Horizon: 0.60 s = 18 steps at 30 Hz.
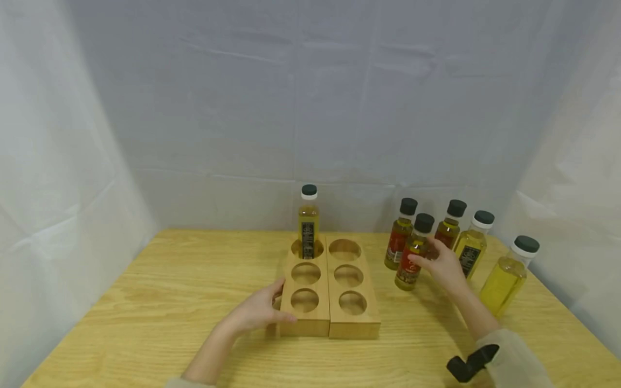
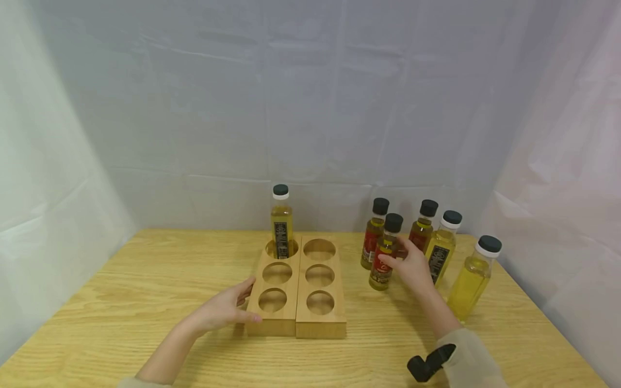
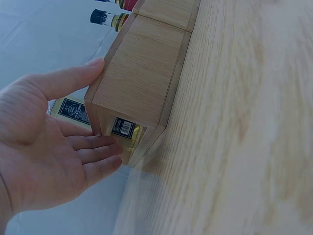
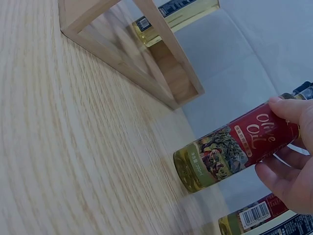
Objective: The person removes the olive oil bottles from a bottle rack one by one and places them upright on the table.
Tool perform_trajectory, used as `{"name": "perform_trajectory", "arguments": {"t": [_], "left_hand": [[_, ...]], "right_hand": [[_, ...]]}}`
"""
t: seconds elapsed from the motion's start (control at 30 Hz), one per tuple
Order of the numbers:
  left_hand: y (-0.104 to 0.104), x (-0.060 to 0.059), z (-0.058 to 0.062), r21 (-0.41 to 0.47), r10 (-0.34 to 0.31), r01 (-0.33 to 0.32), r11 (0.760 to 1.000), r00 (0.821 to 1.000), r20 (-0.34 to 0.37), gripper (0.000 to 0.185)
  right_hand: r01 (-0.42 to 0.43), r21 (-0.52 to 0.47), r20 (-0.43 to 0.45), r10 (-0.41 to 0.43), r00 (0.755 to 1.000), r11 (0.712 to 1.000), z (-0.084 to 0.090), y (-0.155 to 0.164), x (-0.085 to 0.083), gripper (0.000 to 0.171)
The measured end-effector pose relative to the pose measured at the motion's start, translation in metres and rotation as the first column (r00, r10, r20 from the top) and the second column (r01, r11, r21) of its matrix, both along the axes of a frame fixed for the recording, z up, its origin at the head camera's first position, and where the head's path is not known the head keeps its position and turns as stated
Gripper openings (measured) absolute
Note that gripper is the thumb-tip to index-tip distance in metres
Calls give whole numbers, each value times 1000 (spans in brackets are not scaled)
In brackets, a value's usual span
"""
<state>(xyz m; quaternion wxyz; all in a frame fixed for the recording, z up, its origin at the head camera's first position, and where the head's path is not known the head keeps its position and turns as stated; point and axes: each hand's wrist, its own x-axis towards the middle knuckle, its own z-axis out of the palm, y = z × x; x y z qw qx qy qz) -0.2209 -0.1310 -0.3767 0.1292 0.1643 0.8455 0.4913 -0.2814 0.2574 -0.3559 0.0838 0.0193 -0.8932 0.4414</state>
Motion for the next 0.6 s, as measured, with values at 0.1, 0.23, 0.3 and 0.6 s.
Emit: {"name": "perform_trajectory", "arguments": {"t": [0.1, 0.23, 0.3, 0.6], "left_hand": [[0, 0, 0, 0, -1, 1, 1000, 1000, 1, 101], [0, 1, 0, 2, -1, 1, 1000, 1000, 3, 101], [0, 1, 0, 3, 1, -1, 1000, 1000, 5, 101], [-1, 1, -1, -2, -7, 7, 1000, 1000, -13, 101]], "right_hand": [[3, 15, -6, -3, 1000, 1000, -1, 0, 3, 79], [31, 28, -18, -30, 999, 999, -3, 1, 6, 75], [47, 23, -30, -46, 998, 999, -3, 2, 8, 72], [67, -1, -102, -67, 993, 998, -1, 5, 19, 53]]}}
